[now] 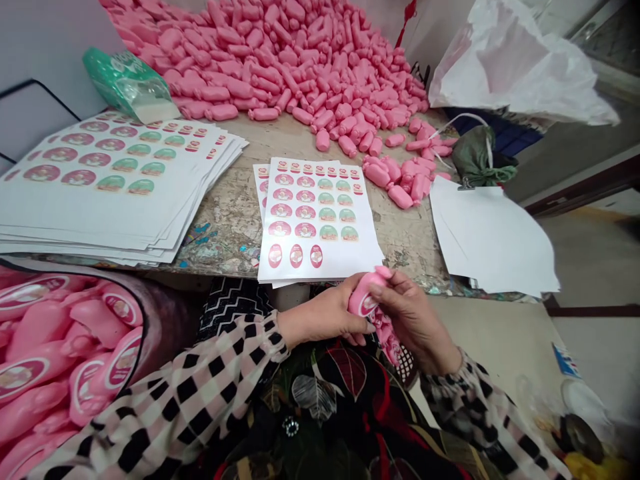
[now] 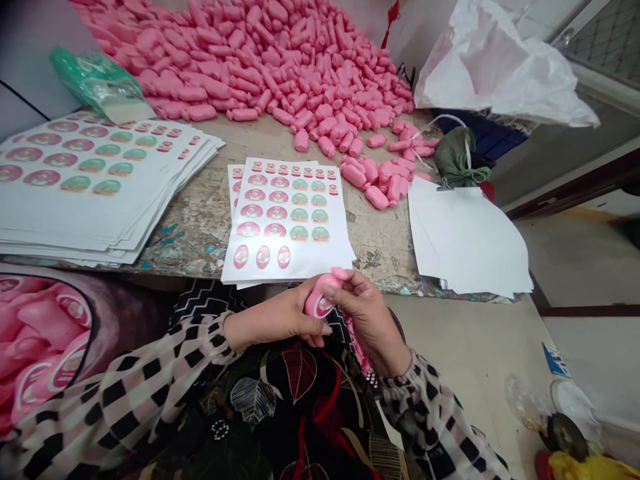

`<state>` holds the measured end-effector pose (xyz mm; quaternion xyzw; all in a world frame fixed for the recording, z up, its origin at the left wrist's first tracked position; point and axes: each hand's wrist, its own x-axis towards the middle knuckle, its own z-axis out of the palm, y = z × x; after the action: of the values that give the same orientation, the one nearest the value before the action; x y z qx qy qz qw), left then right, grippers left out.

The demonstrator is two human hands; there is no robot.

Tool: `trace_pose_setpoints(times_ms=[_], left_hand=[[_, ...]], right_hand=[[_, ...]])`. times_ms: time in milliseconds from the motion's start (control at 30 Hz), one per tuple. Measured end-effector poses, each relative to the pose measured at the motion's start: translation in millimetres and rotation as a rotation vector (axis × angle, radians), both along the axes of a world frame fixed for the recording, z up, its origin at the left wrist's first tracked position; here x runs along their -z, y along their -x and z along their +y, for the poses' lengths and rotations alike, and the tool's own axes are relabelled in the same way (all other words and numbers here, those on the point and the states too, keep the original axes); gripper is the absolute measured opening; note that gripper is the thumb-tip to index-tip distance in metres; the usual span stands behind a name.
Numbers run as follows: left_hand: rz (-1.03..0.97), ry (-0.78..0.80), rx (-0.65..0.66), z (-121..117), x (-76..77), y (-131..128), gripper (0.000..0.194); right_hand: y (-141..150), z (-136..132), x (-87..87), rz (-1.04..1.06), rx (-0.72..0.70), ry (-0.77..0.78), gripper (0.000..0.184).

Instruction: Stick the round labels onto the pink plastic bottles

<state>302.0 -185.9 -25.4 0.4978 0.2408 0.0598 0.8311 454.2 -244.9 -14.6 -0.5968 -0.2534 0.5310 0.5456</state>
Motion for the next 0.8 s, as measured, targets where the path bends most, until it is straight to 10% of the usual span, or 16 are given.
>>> trace_pose_setpoints(times_ms=[167, 467, 633, 800], left_hand=[[0.1, -0.09, 0.096, 0, 4.2, 2, 0.065], [0.126, -0.136, 0.098, 1, 9.3, -2, 0.055], [0.136, -0.127, 0.094, 4, 1.3, 4, 0.053], [0.058, -0.077, 0.025, 18, -8.7, 10, 0.051]], right_hand=[[-65, -35, 18.8, -0.32, -0.09, 0.064, 0.038], [-113, -93, 129.0, -0.679, -0.203, 0.58, 0.032], [-114, -85, 126.1, -0.784, -0.327, 0.541, 0.009], [-104, -47, 76.0, -0.843, -0.635, 0.358, 0.009]])
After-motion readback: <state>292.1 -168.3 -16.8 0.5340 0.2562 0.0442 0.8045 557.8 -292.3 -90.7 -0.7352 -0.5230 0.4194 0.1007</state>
